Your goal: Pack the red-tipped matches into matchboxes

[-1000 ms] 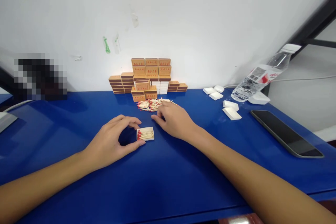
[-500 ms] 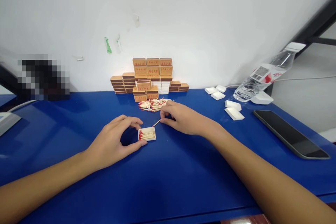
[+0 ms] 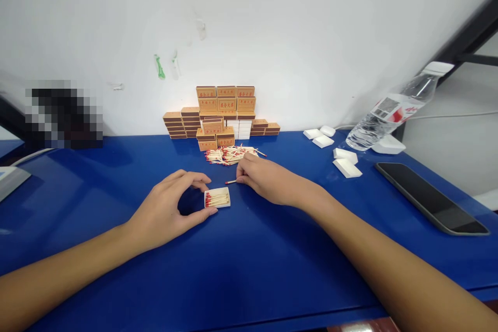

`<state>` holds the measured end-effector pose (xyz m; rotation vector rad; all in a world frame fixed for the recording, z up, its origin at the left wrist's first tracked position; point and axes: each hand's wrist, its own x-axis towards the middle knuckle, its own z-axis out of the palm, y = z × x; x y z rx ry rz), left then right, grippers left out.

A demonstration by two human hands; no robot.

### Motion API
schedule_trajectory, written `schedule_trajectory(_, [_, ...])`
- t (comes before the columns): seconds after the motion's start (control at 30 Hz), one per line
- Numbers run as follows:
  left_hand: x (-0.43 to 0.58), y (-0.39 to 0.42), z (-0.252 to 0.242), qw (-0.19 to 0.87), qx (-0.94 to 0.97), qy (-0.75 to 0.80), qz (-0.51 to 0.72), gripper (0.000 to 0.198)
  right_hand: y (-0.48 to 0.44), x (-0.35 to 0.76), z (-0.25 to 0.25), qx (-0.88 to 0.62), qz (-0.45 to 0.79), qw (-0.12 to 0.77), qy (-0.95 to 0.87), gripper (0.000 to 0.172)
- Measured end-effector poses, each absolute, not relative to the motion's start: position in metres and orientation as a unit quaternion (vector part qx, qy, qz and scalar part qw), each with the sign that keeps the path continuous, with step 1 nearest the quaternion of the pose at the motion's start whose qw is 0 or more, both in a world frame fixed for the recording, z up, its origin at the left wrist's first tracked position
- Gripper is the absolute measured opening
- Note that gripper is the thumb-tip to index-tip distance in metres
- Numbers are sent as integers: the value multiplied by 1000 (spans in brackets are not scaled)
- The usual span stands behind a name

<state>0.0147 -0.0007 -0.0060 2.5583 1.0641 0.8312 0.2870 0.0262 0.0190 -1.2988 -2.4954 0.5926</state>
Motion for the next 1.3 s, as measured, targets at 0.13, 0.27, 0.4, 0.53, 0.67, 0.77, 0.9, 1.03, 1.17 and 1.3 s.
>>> schedule_trajectory(0.13, [15, -1, -5, 125, 876, 369, 286, 42, 17, 281, 26, -440, 195, 162, -862, 20])
schedule_trajectory(0.27, [15, -1, -4, 125, 878, 366, 282, 42, 1, 266, 27, -411, 197, 162, -875, 15])
schedule_trajectory(0.4, [15, -1, -5, 117, 879, 363, 285, 43, 0, 263, 29, -416, 166, 188, -874, 16])
schedule_trajectory(0.53, [15, -4, -4, 117, 880, 335, 315, 43, 23, 287, 30, -486, 50, 225, -843, 20])
schedule_trajectory(0.67, [15, -7, -2, 103, 889, 287, 341, 44, 47, 320, 24, -577, -16, 178, -797, 18])
schedule_trajectory(0.77, [15, -5, -3, 115, 901, 294, 297, 39, 55, 331, 18, -576, 17, 148, -804, 17])
schedule_trajectory(0.9, [14, -3, -4, 134, 892, 315, 295, 37, 55, 328, 13, -532, 78, 153, -829, 20])
schedule_trajectory(1.03, [14, -4, -4, 130, 895, 313, 290, 39, 54, 322, 11, -531, 88, 145, -830, 17])
schedule_trajectory(1.17, [15, -5, -3, 135, 893, 323, 284, 40, 53, 323, 12, -530, 99, 130, -832, 20])
schedule_trajectory(1.3, [15, -4, -3, 133, 892, 324, 285, 40, 48, 323, 13, -505, 94, 114, -850, 27])
